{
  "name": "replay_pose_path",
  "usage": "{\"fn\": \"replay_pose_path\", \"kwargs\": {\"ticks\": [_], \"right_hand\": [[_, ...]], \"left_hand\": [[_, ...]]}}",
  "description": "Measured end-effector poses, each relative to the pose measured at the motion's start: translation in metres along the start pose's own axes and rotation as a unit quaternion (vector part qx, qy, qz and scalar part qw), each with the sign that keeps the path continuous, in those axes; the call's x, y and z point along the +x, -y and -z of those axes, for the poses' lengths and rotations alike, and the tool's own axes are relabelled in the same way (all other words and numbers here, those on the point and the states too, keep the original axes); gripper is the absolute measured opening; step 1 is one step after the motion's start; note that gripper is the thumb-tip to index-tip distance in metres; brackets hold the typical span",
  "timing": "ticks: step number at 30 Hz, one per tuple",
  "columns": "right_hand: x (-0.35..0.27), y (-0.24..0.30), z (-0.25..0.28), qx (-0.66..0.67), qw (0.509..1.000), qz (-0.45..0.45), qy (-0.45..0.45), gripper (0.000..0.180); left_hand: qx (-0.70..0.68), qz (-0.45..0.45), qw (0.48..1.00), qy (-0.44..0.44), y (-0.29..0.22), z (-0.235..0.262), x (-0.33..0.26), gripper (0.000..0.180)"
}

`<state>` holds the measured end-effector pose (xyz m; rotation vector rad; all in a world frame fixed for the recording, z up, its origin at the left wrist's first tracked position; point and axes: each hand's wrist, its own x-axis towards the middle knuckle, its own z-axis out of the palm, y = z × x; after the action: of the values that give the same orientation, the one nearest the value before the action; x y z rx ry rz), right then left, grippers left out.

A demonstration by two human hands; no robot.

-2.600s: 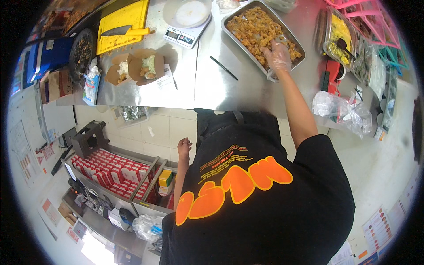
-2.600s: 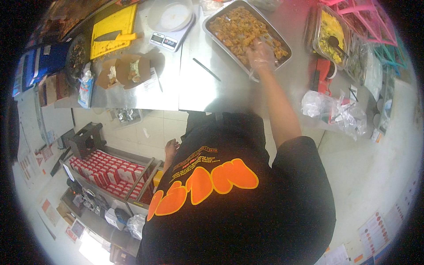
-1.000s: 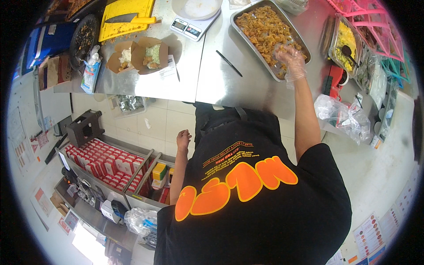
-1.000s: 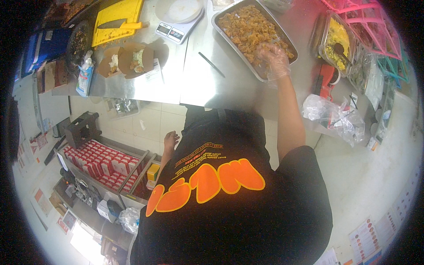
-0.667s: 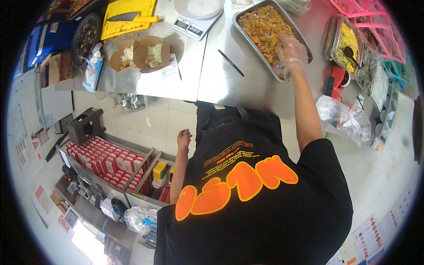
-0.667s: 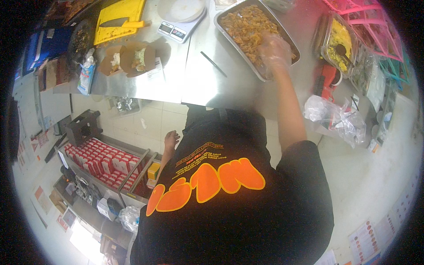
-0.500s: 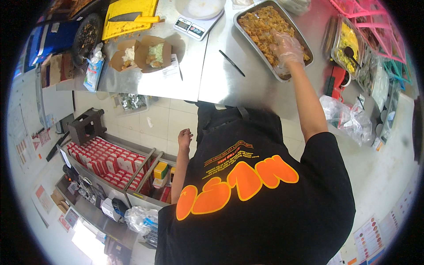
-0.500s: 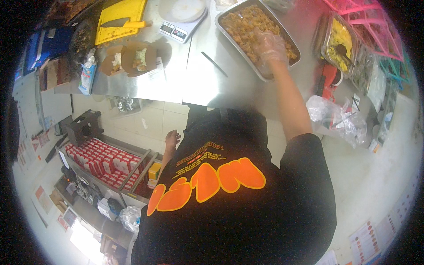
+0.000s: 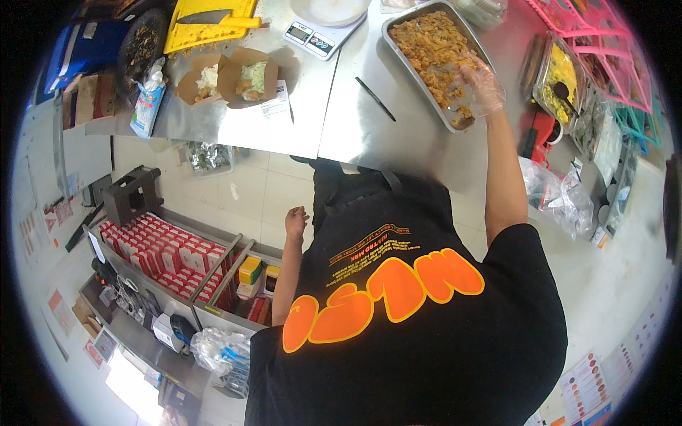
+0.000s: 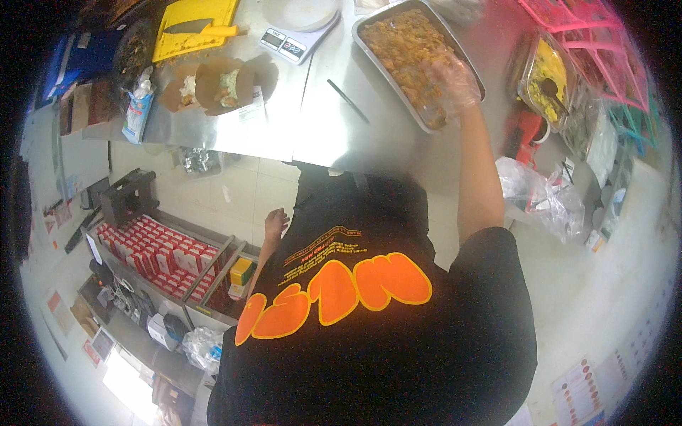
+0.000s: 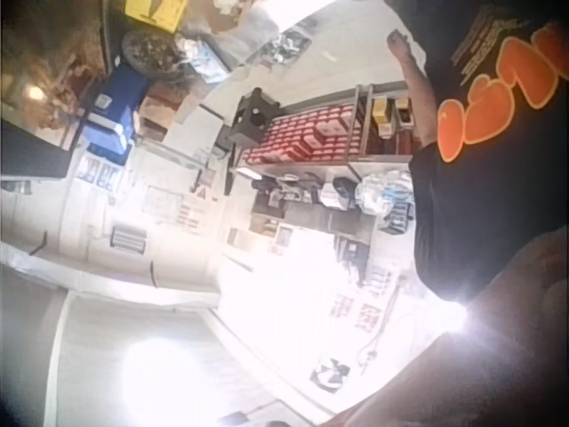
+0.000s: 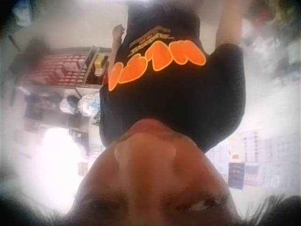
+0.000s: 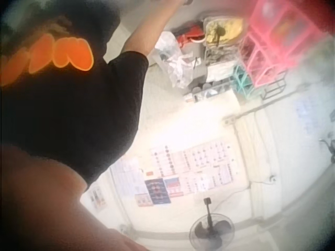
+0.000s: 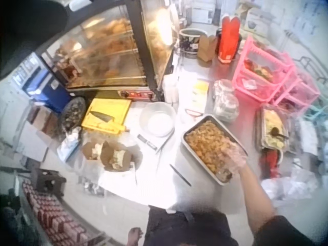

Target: The person assembles a food item by layering rice, a brown mixture, and scrambled eggs into a paper cone. They then fold the cone, place it into a plastic bag, and seal the bag.

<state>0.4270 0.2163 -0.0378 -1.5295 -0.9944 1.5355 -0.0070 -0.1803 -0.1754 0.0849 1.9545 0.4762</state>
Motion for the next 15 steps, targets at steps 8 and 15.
{"fn": "replay_pose_path", "kwargs": {"ticks": [8, 15], "right_hand": [[0.000, -0.024, 0.005, 0.034, 0.997, 0.004, -0.070, 0.038], [0.002, -0.024, 0.007, -0.095, 0.980, -0.029, -0.175, 0.034]], "left_hand": [[0.005, -0.003, 1.000, 0.000, -0.012, 0.000, 0.001, 0.036], [0.011, -0.029, 1.000, 0.000, -0.030, 0.001, 0.001, 0.038]]}}
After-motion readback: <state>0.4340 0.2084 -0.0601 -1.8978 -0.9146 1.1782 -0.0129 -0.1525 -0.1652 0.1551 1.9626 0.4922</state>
